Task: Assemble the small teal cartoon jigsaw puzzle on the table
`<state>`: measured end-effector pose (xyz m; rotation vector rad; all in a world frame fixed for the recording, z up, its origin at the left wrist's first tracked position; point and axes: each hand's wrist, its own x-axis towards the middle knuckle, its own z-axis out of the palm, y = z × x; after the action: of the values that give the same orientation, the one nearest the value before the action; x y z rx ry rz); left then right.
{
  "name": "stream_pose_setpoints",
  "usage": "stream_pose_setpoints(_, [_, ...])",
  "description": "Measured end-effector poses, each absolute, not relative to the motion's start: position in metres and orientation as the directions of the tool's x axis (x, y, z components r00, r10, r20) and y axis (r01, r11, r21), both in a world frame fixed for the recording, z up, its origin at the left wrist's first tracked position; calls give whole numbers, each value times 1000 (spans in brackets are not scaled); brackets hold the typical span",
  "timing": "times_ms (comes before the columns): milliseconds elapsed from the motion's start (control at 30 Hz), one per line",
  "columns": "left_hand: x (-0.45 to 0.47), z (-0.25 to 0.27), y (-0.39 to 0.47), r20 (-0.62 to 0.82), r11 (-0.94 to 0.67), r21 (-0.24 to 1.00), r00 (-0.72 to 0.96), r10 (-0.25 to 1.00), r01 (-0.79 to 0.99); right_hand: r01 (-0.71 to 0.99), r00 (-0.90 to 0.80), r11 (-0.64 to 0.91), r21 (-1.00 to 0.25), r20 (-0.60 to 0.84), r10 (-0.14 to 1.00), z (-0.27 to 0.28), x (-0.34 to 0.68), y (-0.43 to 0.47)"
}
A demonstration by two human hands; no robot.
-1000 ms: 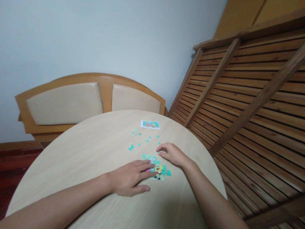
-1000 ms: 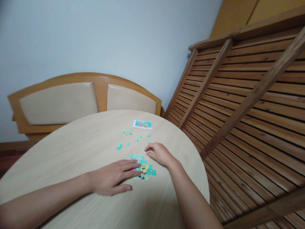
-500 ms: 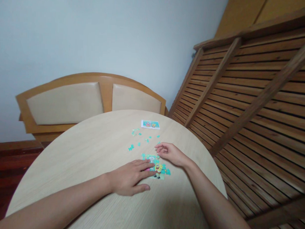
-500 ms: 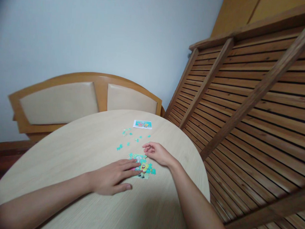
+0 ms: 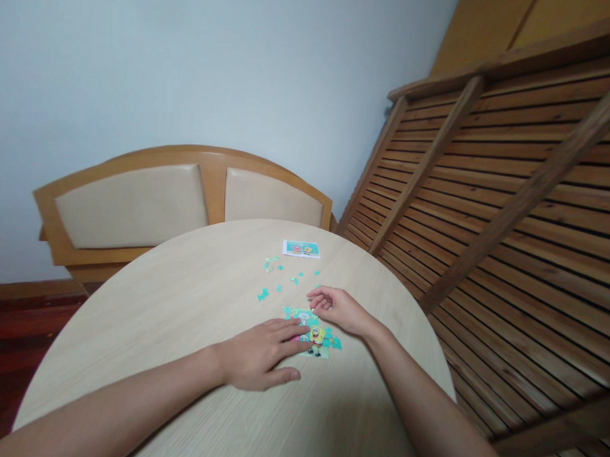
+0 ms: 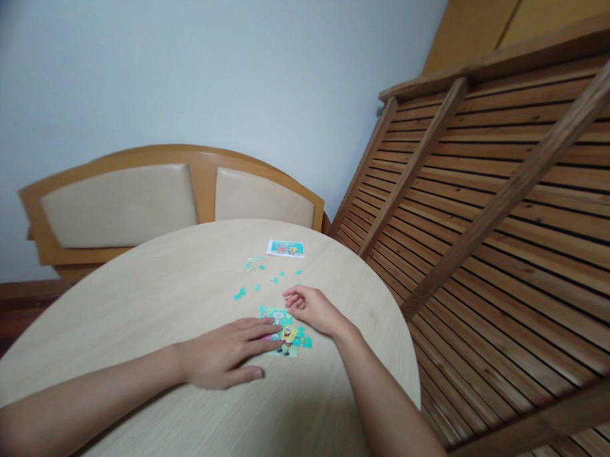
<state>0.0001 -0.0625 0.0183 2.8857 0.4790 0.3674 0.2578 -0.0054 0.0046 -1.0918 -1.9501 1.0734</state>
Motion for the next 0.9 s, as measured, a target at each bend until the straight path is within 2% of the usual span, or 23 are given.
stream_pose_setpoints(500, [0, 18, -63, 223, -927, 238, 913, 343, 290, 416, -456, 408, -812, 201, 867, 0, 259, -3])
stream_pose_setpoints(567, [0, 19, -63, 213, -926, 234, 914, 345, 295, 473, -442, 463, -750, 252, 861, 2, 259, -3])
stream_pose_setpoints(733, [0, 20, -64, 190, -924, 226, 916, 353, 309, 636, -429, 588, -500, 405, 808, 3, 253, -1])
stream_pose_setpoints(900, [1, 20, -64, 203, -922, 231, 912, 357, 310, 717, -482, 570, -401, 307, 821, -3, 236, 7])
